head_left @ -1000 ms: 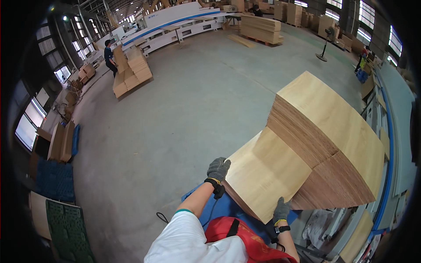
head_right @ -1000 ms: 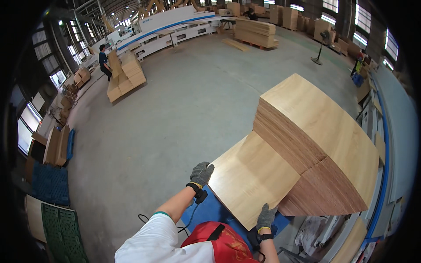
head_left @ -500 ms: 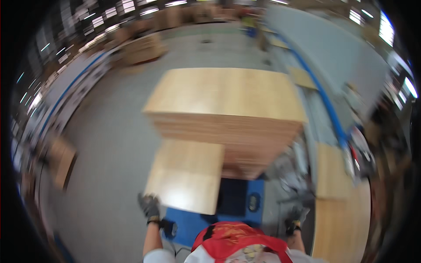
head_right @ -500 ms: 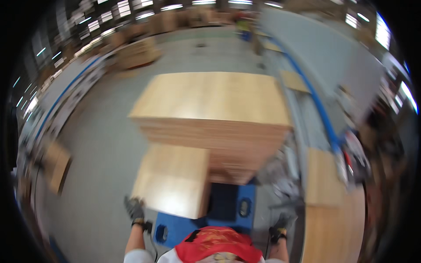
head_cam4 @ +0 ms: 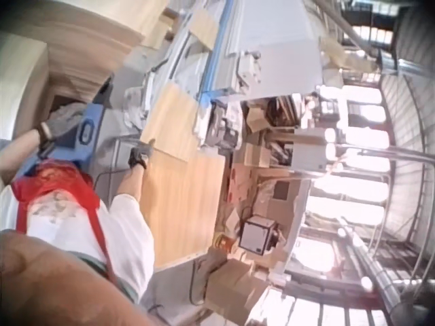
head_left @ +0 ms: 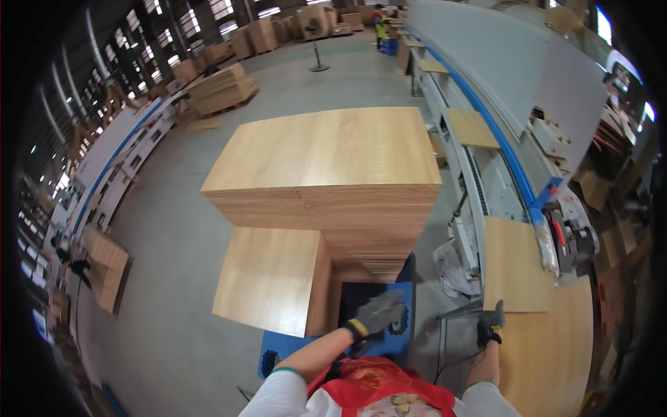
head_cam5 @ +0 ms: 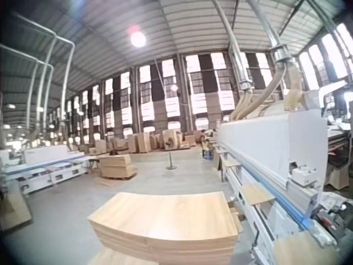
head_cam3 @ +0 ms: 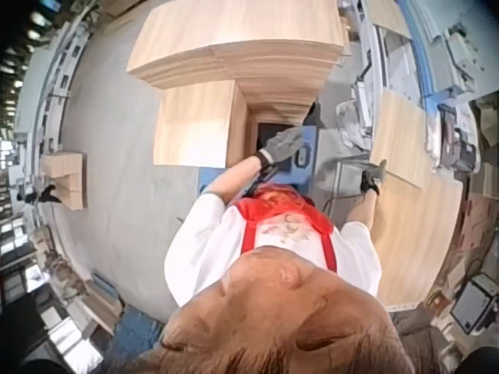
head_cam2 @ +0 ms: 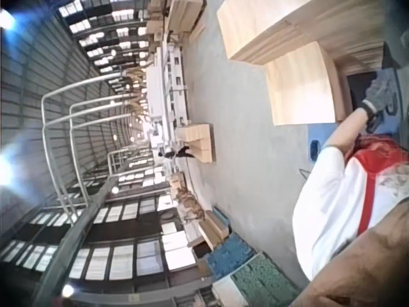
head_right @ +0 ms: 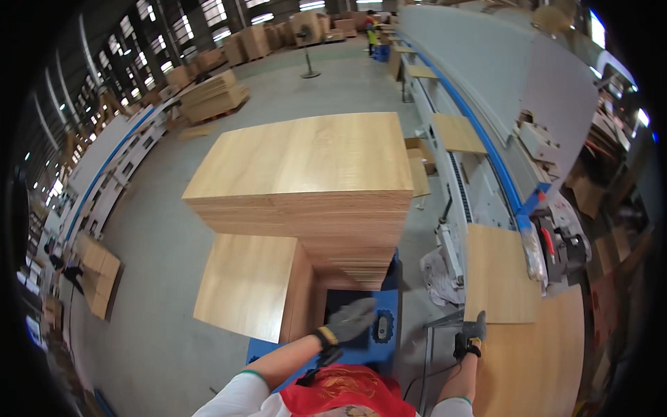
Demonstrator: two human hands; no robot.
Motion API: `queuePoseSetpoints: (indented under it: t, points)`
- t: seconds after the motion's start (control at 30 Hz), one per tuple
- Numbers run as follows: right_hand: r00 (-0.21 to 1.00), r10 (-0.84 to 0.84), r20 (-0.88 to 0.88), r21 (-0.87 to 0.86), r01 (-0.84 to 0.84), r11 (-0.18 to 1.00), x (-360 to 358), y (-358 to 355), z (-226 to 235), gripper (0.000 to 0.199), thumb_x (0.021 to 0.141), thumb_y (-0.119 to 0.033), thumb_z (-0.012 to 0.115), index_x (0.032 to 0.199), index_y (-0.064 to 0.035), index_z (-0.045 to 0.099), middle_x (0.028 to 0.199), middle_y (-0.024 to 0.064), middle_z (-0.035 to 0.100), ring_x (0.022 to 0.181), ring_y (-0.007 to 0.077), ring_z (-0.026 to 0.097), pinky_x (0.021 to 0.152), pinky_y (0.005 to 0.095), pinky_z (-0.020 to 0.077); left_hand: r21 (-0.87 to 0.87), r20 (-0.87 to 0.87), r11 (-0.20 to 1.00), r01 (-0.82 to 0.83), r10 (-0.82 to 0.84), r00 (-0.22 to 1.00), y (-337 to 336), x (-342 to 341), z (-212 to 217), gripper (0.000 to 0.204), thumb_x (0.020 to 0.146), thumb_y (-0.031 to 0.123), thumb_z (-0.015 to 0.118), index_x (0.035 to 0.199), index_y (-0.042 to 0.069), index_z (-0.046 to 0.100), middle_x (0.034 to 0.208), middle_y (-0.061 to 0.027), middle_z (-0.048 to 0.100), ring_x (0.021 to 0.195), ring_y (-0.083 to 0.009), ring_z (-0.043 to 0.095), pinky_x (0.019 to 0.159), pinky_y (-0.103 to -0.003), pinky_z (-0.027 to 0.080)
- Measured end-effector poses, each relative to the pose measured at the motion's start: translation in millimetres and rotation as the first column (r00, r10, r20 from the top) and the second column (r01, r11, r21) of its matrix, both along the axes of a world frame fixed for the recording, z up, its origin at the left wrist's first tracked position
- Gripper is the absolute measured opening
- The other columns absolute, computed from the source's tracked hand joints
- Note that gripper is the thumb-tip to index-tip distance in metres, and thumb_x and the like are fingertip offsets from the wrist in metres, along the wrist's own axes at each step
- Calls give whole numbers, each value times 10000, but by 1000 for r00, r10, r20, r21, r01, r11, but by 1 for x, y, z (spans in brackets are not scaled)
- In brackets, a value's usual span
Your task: The person repeatedly picks up rectangular wooden panels from a stack and places them onto a blue pallet. They handle the panels one at a time, stacking them neatly. The person is wearing gloves and a red apron.
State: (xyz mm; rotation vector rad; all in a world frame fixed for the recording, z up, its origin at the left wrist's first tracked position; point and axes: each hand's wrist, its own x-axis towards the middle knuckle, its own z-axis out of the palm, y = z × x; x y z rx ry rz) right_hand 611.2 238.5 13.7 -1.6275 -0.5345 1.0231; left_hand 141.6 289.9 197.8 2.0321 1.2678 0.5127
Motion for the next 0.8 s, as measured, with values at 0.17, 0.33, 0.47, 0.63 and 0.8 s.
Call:
queuePoseSetpoints:
  t: [0.17,0.33,0.47,0.63,0.8]
  points:
    - [849,27,-527,245,122,962,-117,-30,45,496,996,-439,456,1237,-32,602,1137,90,669,909,215,648,864,305,496,-230,131,957,178,-151,980,5,108,-91,555,937,513,461,1297,94,513,1139,-193,585,1087,-363,568,925,-436,440]
    - [-249,614,749,-653,-437,619,-151,-127,37,201,916,-204,510,904,-58,646,740,62,676,697,267,647,755,383,521,-597,13,801,54,-58,998,-8,153,-108,728,882,593,487,1218,-45,580,1152,-289,606,1126,-399,570,939,-444,435]
    - [491,260,832,-240,-105,965,-94,-152,89,194,900,-187,530,1008,-43,602,952,162,657,879,291,635,759,399,507,-460,44,885,-65,96,994,-31,87,-85,708,875,565,507,1201,-60,582,1186,-302,592,1111,-404,580,925,-436,449]
    - [921,159,357,-553,70,831,-7,-147,83,486,925,-397,573,1207,-1,576,1138,142,629,984,260,587,836,388,481,-469,51,875,-119,161,986,-31,33,-55,541,882,489,530,1095,1,626,1013,-244,650,959,-387,626,806,-454,476]
    - [978,154,139,-130,-136,982,-143,-130,72,585,928,-493,577,1193,28,594,1005,88,667,851,179,604,740,340,494,-350,21,912,-215,237,971,-63,-79,13,476,889,475,526,1036,33,627,994,-235,640,950,-388,605,827,-466,459]
